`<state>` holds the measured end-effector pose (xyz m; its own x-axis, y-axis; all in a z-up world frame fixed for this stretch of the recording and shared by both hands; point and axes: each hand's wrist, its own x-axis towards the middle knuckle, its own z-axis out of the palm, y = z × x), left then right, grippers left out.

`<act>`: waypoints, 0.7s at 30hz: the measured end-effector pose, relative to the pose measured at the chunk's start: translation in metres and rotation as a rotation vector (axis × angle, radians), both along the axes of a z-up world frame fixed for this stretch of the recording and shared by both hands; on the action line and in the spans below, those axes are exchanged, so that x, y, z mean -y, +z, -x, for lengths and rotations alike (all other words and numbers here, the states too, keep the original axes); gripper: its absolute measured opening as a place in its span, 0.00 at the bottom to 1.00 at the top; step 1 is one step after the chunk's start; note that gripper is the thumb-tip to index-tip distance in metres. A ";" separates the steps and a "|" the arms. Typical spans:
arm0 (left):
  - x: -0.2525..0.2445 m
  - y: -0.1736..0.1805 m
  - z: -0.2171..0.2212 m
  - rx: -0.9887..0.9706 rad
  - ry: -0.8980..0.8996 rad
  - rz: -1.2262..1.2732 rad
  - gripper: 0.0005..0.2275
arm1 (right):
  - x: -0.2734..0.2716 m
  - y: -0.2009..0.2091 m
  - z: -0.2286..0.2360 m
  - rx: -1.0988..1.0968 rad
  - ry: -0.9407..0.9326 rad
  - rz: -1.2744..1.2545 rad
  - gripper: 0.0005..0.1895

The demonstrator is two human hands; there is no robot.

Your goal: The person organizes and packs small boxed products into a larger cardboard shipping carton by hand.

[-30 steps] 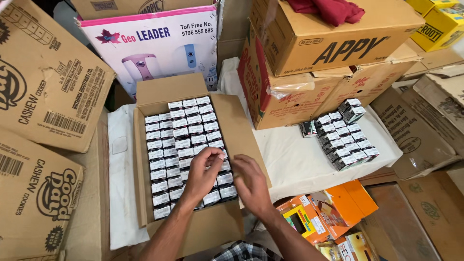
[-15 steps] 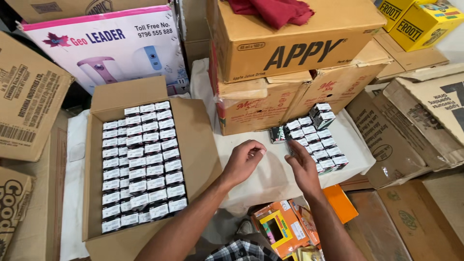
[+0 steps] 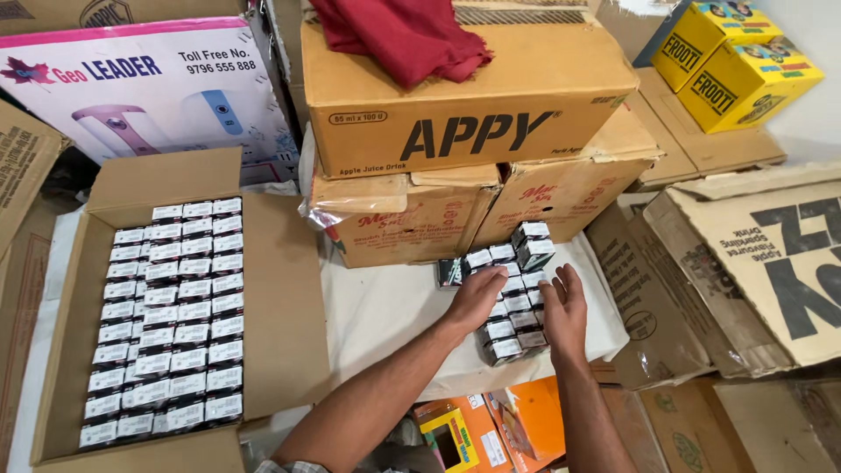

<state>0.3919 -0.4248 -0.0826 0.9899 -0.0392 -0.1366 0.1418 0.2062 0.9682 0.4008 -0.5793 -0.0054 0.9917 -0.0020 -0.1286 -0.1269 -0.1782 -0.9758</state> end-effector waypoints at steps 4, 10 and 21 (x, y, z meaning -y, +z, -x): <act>0.008 0.064 0.003 -0.068 -0.014 0.050 0.32 | 0.008 -0.008 -0.028 -0.047 0.033 0.046 0.39; 0.022 0.122 -0.008 -0.218 -0.029 0.098 0.39 | 0.008 -0.014 -0.054 -0.067 0.133 0.129 0.32; 0.001 0.119 0.031 -0.048 0.008 0.021 0.39 | 0.019 -0.031 -0.043 -0.041 0.077 -0.029 0.24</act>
<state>0.3607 -0.4254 0.0364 0.9824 -0.0349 -0.1833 0.1864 0.2277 0.9557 0.4443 -0.5980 -0.0362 0.9826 0.0788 -0.1680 -0.1538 -0.1607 -0.9749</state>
